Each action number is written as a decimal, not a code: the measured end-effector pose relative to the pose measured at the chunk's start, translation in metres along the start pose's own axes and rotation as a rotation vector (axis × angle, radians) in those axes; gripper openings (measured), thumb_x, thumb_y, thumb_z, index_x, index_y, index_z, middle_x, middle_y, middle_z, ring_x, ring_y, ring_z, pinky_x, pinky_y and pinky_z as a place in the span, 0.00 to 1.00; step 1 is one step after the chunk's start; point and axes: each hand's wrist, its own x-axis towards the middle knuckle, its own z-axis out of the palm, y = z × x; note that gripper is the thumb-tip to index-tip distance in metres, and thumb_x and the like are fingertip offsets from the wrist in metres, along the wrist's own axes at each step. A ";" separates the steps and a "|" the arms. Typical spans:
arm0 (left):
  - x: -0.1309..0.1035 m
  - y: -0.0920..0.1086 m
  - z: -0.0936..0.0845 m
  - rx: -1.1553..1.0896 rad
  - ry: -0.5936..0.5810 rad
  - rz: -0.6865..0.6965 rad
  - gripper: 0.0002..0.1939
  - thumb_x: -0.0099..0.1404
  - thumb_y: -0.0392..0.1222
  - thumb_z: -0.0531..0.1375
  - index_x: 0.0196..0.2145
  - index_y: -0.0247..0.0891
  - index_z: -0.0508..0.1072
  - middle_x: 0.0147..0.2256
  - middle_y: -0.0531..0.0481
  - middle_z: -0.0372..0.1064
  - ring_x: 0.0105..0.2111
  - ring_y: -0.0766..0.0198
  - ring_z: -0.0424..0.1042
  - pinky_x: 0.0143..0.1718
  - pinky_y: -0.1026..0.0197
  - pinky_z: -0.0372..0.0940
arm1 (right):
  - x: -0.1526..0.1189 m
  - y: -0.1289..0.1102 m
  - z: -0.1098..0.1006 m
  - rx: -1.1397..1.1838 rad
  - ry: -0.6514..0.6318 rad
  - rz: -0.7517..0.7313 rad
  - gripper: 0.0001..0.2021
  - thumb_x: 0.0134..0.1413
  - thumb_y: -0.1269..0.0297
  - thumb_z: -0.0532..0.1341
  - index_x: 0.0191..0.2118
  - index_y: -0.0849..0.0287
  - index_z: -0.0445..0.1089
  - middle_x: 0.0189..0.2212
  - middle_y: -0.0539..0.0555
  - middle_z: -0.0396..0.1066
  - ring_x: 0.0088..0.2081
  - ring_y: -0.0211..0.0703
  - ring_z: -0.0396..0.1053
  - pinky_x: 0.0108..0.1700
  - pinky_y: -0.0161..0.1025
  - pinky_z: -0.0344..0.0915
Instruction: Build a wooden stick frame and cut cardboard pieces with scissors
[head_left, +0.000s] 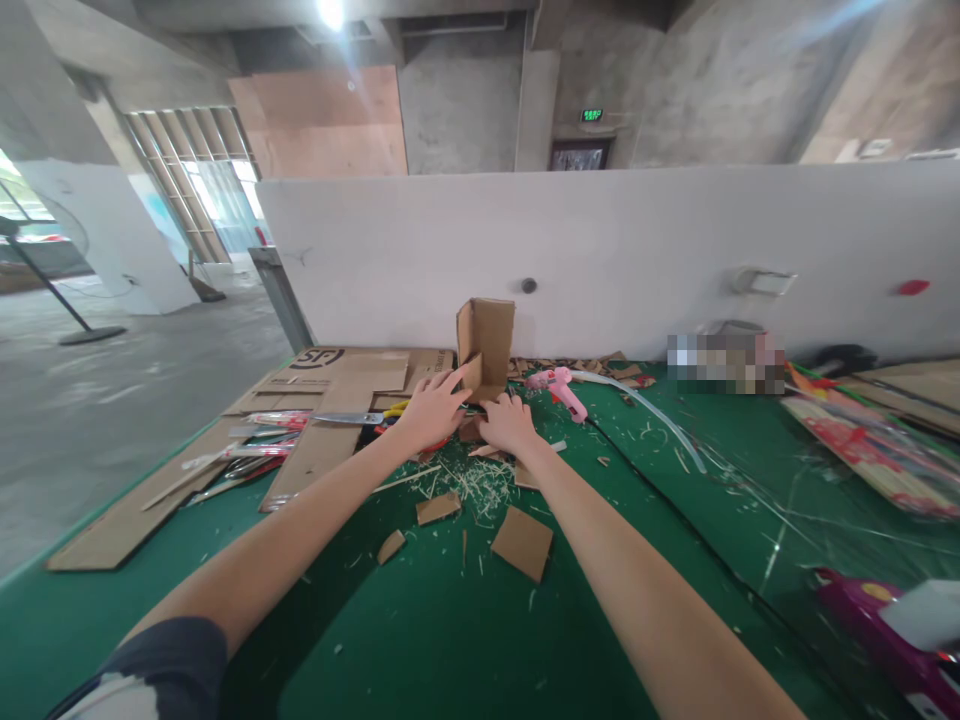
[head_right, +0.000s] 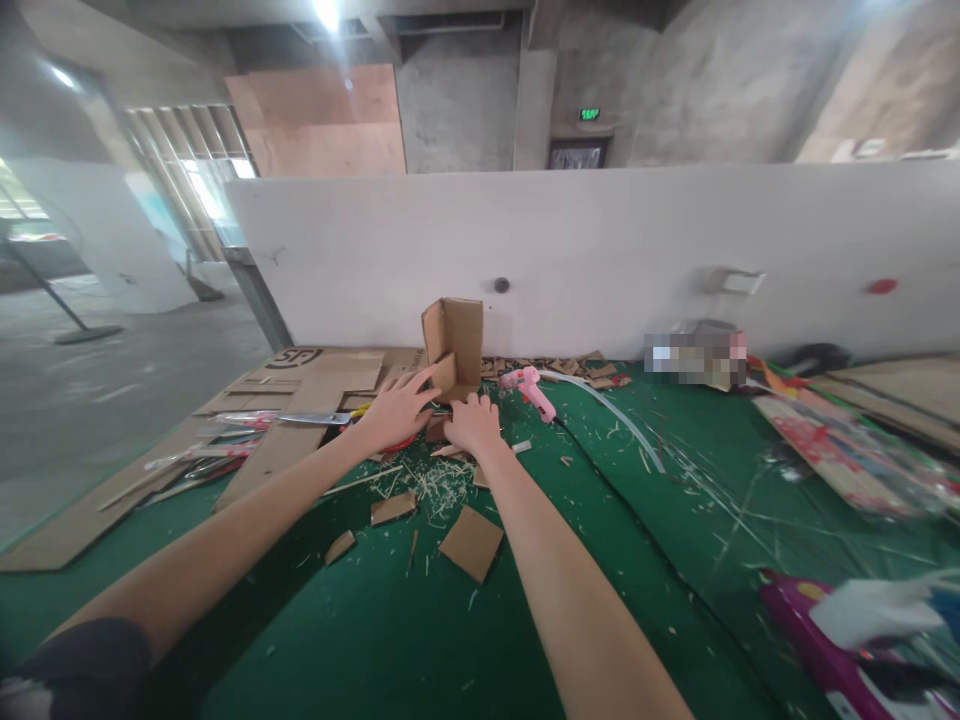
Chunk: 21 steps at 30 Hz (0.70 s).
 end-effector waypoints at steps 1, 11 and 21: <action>0.000 0.000 0.000 0.000 -0.003 0.009 0.17 0.65 0.43 0.50 0.50 0.42 0.66 0.63 0.46 0.42 0.59 0.51 0.49 0.55 0.47 0.52 | 0.000 0.000 0.000 -0.005 0.004 0.000 0.21 0.58 0.55 0.48 0.53 0.53 0.65 0.49 0.62 0.62 0.52 0.58 0.55 0.49 0.52 0.53; -0.002 -0.003 0.007 0.017 0.004 0.044 0.19 0.64 0.42 0.51 0.53 0.42 0.64 0.64 0.45 0.38 0.62 0.51 0.43 0.59 0.43 0.44 | -0.010 0.003 -0.010 -0.022 0.052 -0.040 0.18 0.61 0.60 0.44 0.50 0.55 0.65 0.48 0.59 0.64 0.49 0.55 0.58 0.46 0.49 0.56; 0.002 0.012 -0.021 -0.126 -0.093 0.042 0.15 0.66 0.44 0.48 0.41 0.35 0.70 0.43 0.39 0.65 0.45 0.53 0.65 0.44 0.53 0.60 | -0.044 0.034 -0.057 -0.055 -0.046 -0.218 0.18 0.53 0.71 0.49 0.49 0.57 0.66 0.45 0.57 0.67 0.45 0.50 0.62 0.45 0.43 0.56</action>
